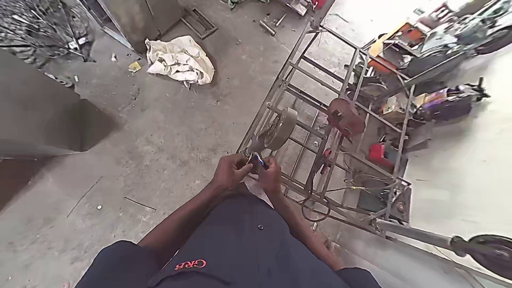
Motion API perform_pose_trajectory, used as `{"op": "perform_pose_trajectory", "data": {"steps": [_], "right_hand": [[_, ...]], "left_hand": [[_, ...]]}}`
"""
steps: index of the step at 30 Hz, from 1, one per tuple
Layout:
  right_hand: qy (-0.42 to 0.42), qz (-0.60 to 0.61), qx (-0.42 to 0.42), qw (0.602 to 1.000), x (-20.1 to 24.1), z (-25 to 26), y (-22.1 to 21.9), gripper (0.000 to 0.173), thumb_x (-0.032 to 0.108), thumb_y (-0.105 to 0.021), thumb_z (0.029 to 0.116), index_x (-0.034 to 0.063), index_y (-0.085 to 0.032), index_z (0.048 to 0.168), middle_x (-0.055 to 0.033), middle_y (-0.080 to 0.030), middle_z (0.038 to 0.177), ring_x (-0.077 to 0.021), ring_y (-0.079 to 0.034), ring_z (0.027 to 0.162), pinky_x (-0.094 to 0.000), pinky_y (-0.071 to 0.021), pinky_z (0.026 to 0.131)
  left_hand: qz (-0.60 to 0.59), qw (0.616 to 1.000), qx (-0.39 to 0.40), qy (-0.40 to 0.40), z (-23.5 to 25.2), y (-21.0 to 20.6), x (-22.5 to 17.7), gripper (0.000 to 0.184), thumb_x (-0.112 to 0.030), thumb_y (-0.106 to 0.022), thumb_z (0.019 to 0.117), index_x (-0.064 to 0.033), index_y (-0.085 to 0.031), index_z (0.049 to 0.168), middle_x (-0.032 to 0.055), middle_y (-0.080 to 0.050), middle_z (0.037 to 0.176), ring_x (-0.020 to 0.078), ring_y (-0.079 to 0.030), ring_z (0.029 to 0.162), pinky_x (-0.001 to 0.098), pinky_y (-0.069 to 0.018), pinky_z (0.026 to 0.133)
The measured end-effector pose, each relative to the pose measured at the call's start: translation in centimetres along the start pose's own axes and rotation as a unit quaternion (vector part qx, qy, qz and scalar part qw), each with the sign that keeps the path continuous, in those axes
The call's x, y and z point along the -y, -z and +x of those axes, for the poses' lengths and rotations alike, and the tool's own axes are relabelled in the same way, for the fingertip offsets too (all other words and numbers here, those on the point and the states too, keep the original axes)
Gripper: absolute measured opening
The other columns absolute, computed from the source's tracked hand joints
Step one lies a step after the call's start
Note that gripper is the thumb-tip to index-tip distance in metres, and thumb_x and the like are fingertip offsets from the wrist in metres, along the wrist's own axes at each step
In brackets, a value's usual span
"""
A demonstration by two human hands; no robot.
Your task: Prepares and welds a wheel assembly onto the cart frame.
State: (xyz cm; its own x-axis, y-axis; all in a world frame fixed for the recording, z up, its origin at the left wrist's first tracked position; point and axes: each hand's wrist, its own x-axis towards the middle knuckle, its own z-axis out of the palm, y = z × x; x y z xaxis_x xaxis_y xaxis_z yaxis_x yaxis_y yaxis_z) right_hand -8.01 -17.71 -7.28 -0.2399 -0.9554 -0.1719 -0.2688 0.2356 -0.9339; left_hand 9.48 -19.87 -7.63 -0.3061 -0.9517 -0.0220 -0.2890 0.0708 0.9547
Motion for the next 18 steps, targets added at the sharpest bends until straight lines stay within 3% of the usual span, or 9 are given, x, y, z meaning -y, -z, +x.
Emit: {"op": "perform_pose_trajectory", "data": {"steps": [1, 3, 4, 6, 8, 12, 15, 18], "right_hand": [[-0.015, 0.046, 0.008, 0.999, 0.0, 0.2, -0.3, 0.017, 0.004, -0.07, 0.0936, -0.0043, -0.061, 0.105, -0.0131, -0.073, 0.087, -0.0213, -0.075, 0.073, -0.0398, -0.067, 0.071], [-0.027, 0.099, 0.023, 0.994, -0.1, 0.5, -0.8, 0.018, -0.002, -0.064, 0.095, -0.0065, -0.06, 0.112, -0.0172, -0.072, 0.095, -0.0252, -0.075, 0.08, -0.043, -0.0666, 0.075], [-0.03, 0.11, 0.03, 0.993, -0.3, 0.5, -1.1, 0.018, -0.003, -0.063, 0.0954, -0.0064, -0.059, 0.113, -0.0177, -0.072, 0.096, -0.0262, -0.075, 0.082, -0.0441, -0.0663, 0.077], [-0.026, 0.106, 0.037, 0.993, -0.4, 0.7, -1.7, 0.019, -0.002, -0.063, 0.0959, -0.0056, -0.061, 0.114, -0.017, -0.073, 0.097, -0.0253, -0.075, 0.084, -0.0442, -0.0652, 0.08], [-0.015, 0.085, 0.011, 0.996, -0.4, 1.0, -2.5, 0.018, 0.004, -0.068, 0.0947, -0.003, -0.067, 0.111, -0.0142, -0.073, 0.095, -0.022, -0.073, 0.082, -0.0413, -0.0639, 0.078], [-0.012, 0.075, -0.028, 0.997, 0.4, 1.1, -3.7, 0.015, 0.006, -0.073, 0.0925, -0.0007, -0.07, 0.106, -0.0118, -0.074, 0.089, -0.0191, -0.072, 0.074, -0.0374, -0.0638, 0.071], [-0.02, 0.052, -0.052, 0.997, 0.6, 1.4, -4.2, 0.017, 0.009, -0.075, 0.092, 0.0015, -0.07, 0.106, -0.0098, -0.073, 0.089, -0.0159, -0.069, 0.073, -0.0337, -0.0599, 0.068], [-0.018, 0.009, -0.063, 0.998, 1.0, 1.6, -4.7, 0.02, 0.015, -0.077, 0.0921, 0.0035, -0.069, 0.107, -0.008, -0.073, 0.09, -0.0139, -0.07, 0.075, -0.0329, -0.0613, 0.069]], "left_hand": [[-0.072, 0.997, 0.016, -0.002, 0.5, 1.0, 0.7, 0.021, -0.027, -0.075, 0.0933, -0.0073, -0.074, 0.101, 0.0021, -0.072, 0.088, 0.0109, -0.067, 0.071, 0.0327, -0.0603, 0.066], [-0.175, 0.98, 0.096, 0.022, 1.4, 3.2, 1.8, 0.024, -0.022, -0.076, 0.0925, -0.0065, -0.072, 0.111, 0.0067, -0.071, 0.116, 0.0173, -0.071, 0.094, 0.0365, -0.063, 0.08], [-0.22, 0.965, 0.137, 0.042, 1.6, 4.0, 2.1, 0.026, -0.017, -0.076, 0.0916, -0.0054, -0.069, 0.114, 0.0085, -0.069, 0.122, 0.0195, -0.071, 0.098, 0.038, -0.0626, 0.083], [-0.288, 0.938, 0.183, 0.063, 2.2, 5.0, 2.6, 0.027, -0.007, -0.074, 0.0898, -0.0037, -0.063, 0.114, 0.0108, -0.069, 0.114, 0.0204, -0.071, 0.091, 0.0379, -0.062, 0.08], [-0.288, 0.933, 0.205, 0.071, 3.1, 5.4, 2.8, 0.034, -0.006, -0.078, 0.0879, -0.0047, -0.059, 0.116, 0.0108, -0.07, 0.107, 0.0217, -0.071, 0.089, 0.0388, -0.0624, 0.08], [-0.219, 0.948, 0.223, 0.059, 4.4, 5.4, 3.0, 0.065, -0.011, -0.086, 0.082, -0.0087, -0.051, 0.137, 0.0078, -0.071, 0.109, 0.0197, -0.073, 0.09, 0.0369, -0.0641, 0.081], [-0.189, 0.957, 0.218, 0.041, 5.2, 5.2, 2.9, 0.051, -0.015, -0.087, 0.0821, -0.0088, -0.064, 0.127, 0.0047, -0.074, 0.108, 0.0165, -0.074, 0.087, 0.0359, -0.0649, 0.081], [-0.165, 0.966, 0.197, 0.033, 5.8, 4.9, 3.6, 0.043, -0.018, -0.088, 0.0815, -0.0106, -0.068, 0.119, 0.0025, -0.075, 0.105, 0.0147, -0.074, 0.083, 0.0358, -0.0648, 0.078]]}}
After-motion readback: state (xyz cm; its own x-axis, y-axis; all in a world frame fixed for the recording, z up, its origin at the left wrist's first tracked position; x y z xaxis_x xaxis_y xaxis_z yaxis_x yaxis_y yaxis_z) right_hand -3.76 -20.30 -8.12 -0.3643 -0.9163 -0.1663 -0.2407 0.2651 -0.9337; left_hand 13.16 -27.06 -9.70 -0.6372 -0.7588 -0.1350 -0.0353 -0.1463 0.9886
